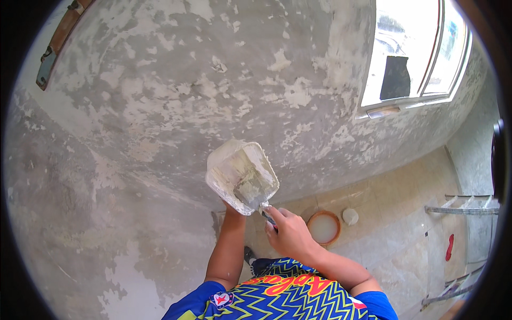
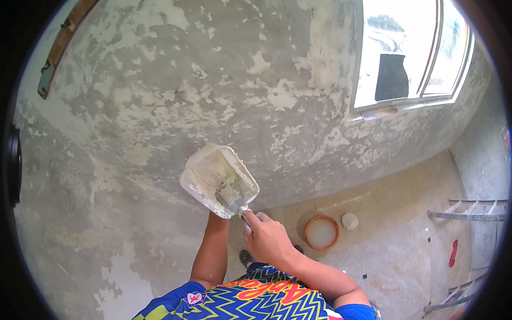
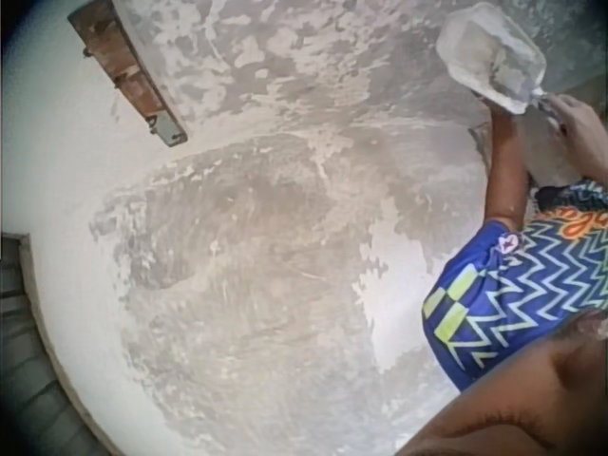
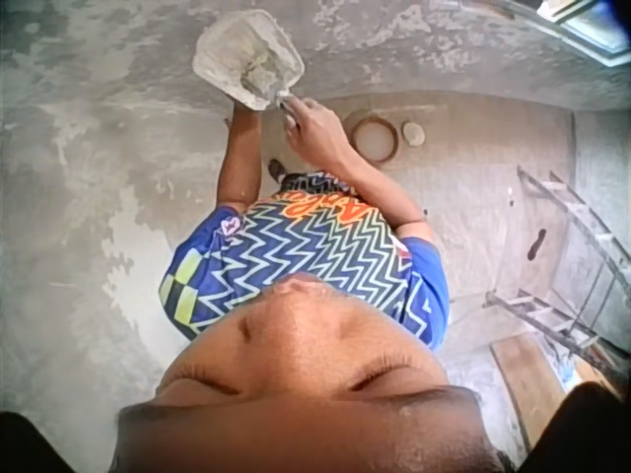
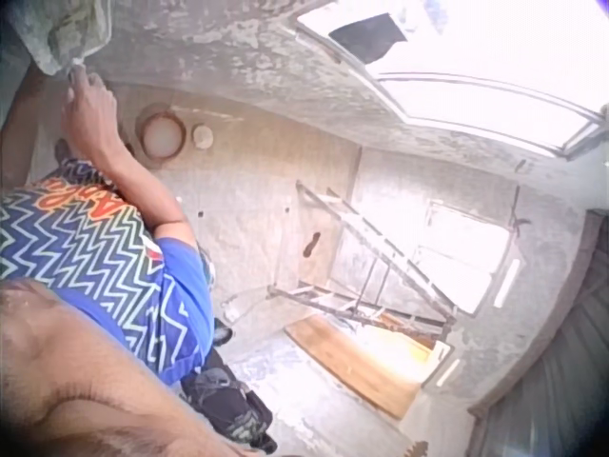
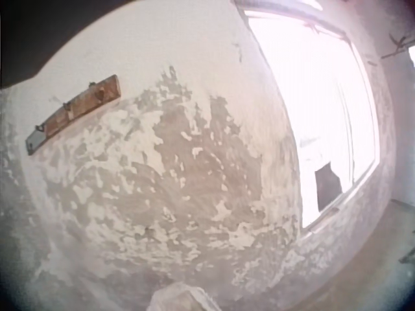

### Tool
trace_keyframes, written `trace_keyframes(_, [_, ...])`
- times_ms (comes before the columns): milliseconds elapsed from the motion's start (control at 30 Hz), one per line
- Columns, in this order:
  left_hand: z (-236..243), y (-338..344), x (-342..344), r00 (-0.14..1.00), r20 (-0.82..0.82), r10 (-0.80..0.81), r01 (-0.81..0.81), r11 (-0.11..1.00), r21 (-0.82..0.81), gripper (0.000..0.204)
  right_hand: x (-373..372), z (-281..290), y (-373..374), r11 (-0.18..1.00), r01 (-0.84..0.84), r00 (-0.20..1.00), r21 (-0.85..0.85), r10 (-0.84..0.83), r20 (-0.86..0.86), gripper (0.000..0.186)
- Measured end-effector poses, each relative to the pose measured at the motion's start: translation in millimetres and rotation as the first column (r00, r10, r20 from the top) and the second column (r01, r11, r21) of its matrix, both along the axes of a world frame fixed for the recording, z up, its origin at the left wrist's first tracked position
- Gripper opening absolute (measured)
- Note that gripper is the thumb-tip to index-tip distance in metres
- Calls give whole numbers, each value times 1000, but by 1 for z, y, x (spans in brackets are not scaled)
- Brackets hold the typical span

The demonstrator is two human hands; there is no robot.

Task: The person applies white plaster to a concrete wall using a putty knife and a plastic container holding the plaster mixture, smoothing it into various spots and corners.

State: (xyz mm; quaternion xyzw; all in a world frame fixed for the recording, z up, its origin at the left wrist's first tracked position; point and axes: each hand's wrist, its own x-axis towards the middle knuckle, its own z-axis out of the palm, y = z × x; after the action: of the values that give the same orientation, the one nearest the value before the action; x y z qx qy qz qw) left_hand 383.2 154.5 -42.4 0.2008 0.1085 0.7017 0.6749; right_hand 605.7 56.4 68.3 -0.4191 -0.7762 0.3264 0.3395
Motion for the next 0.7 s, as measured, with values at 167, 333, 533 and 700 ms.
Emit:
trace_keyframes(167, [-71,-2,-21,947,249,-201,150,966,209,83,-7,10,-10,1000,-10,999,-24,9,-46,40])
trace_keyframes(333, [-23,-12,37,993,-15,115,-115,993,-8,76,-6,12,1,999,47,986,-23,-50,-157,43])
trace_keyframes(533, [10,-32,51,977,-201,71,-90,992,-87,74,-5,26,7,994,25,973,-108,-49,-224,43])
trace_keyframes(700, [14,-38,46,960,-271,-71,60,997,-51,83,-19,17,13,975,8,931,-223,-89,-355,45])
